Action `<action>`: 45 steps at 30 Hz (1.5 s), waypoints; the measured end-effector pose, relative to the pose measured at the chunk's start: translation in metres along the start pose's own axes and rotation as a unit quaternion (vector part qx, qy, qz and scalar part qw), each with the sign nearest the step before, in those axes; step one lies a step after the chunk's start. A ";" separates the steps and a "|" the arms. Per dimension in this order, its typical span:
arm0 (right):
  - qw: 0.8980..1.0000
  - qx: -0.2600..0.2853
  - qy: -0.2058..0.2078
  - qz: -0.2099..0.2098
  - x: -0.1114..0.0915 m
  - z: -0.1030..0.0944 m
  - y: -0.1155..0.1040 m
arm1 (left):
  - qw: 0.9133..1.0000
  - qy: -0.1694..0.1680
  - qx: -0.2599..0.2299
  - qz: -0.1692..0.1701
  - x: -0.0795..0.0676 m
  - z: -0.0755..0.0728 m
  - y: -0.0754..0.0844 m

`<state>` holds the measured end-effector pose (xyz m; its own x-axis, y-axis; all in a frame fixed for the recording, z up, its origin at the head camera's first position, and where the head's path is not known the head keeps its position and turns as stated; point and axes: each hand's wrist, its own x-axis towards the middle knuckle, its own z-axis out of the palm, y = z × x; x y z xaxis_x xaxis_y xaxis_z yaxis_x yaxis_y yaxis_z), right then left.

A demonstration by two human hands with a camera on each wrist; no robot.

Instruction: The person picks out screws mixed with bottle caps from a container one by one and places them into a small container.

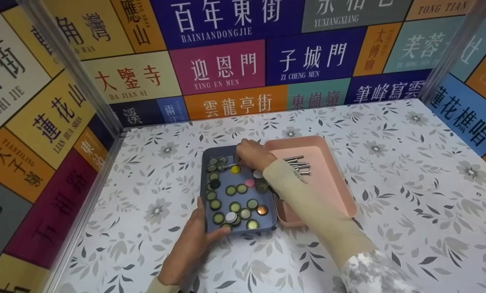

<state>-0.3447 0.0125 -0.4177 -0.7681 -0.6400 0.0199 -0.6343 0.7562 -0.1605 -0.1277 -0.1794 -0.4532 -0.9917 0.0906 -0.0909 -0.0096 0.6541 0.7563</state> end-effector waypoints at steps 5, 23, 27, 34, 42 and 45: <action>0.999 -0.033 0.016 -0.005 -0.002 -0.002 -0.002 | 1.000 0.005 0.002 0.014 0.000 0.001 0.001; 0.987 -0.150 0.003 -0.057 -0.010 -0.007 -0.014 | 1.000 -0.004 -0.012 0.005 -0.001 0.004 0.001; 0.987 -0.153 0.000 -0.057 -0.014 -0.009 -0.013 | 1.000 -0.003 -0.008 0.013 0.000 0.005 -0.001; 0.986 -0.151 0.027 -0.059 -0.025 -0.009 -0.014 | 1.000 0.000 -0.003 0.022 0.000 0.003 -0.002; 0.994 -0.104 0.026 -0.037 -0.043 -0.005 -0.017 | 1.000 0.000 0.004 0.007 0.000 0.001 0.000; 0.995 -0.092 0.030 -0.035 -0.052 -0.001 -0.014 | 1.000 -0.002 0.009 0.003 -0.002 0.001 0.000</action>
<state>-0.2961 0.0355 -0.4152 -0.7213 -0.6874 0.0849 -0.6881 0.7252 0.0257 -0.1261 -0.1788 -0.4535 -0.9912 0.0975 -0.0893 -0.0016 0.6663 0.7457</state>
